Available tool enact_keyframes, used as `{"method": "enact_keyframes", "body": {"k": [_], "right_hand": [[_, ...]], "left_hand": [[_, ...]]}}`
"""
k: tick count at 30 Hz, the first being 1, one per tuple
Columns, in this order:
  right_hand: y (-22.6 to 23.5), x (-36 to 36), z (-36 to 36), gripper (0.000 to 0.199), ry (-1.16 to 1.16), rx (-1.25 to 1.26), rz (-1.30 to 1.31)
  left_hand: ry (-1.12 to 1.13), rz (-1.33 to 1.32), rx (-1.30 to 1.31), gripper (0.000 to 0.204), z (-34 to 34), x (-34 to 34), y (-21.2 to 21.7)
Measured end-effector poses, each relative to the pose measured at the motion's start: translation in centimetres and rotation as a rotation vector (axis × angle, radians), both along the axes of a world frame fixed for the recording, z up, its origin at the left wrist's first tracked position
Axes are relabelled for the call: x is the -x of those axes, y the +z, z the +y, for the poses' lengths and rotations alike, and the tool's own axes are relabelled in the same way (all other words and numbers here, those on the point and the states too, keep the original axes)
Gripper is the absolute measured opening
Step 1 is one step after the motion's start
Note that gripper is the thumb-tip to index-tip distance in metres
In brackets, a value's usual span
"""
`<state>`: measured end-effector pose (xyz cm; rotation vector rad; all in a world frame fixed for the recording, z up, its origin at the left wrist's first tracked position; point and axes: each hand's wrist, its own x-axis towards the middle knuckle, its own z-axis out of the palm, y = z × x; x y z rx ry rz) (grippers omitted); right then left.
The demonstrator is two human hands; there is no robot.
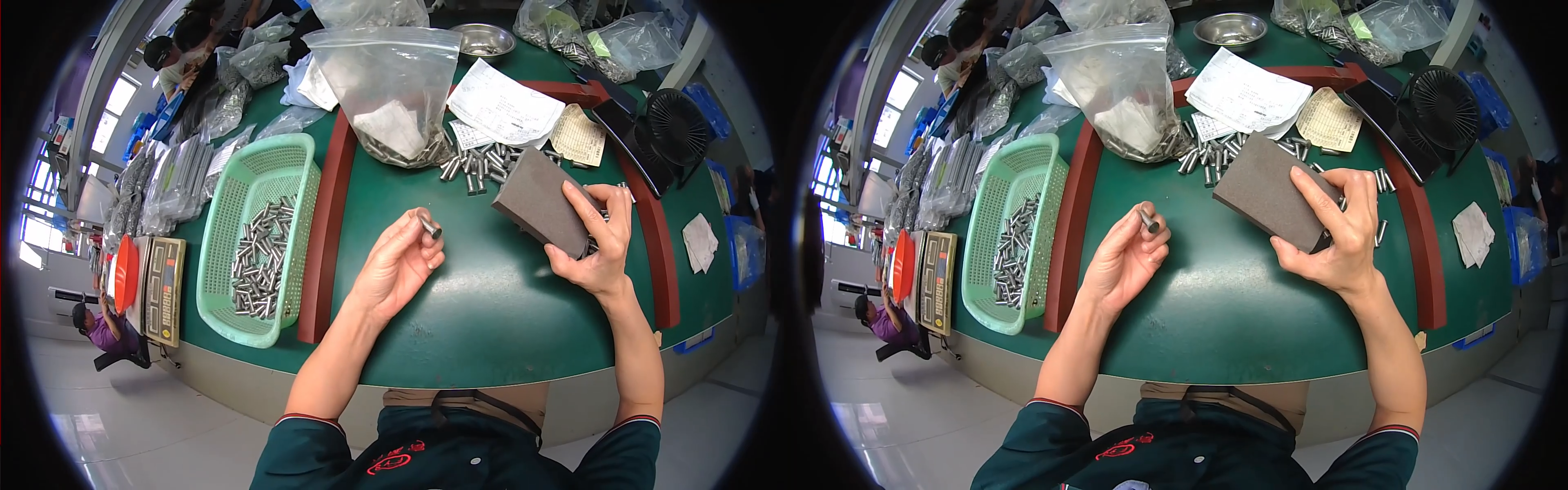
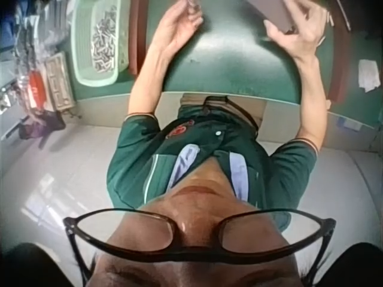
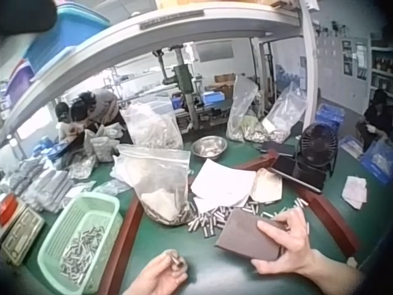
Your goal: Sanding and deburring small cylindrical metal parts using a handheld sanding block on a workbench.
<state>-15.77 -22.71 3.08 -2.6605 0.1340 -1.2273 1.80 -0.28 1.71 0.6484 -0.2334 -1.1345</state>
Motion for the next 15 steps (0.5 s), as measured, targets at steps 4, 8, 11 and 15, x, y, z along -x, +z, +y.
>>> {"method": "enact_keyframes", "body": {"k": [4,8,11,15], "right_hand": [[0.01,-0.05,-0.02,0.073,0.002,0.002,0.000],[-0.08,-0.16,-0.05,0.074,0.007,-0.005,-0.002],[-0.10,-0.18,0.00,0.074,0.013,-0.021,-0.005],[-0.25,-0.28,0.18,0.074,0.017,-0.028,0.005]], "left_hand": [[0.007,0.283,0.075,0.011,0.02,-0.13,0.06],[0.018,0.360,0.086,0.007,-0.11,-0.29,-0.10],[0.030,0.357,0.065,0.008,-0.16,-0.23,0.13],[0.049,0.354,0.039,0.008,-0.15,-0.22,0.02]]}}
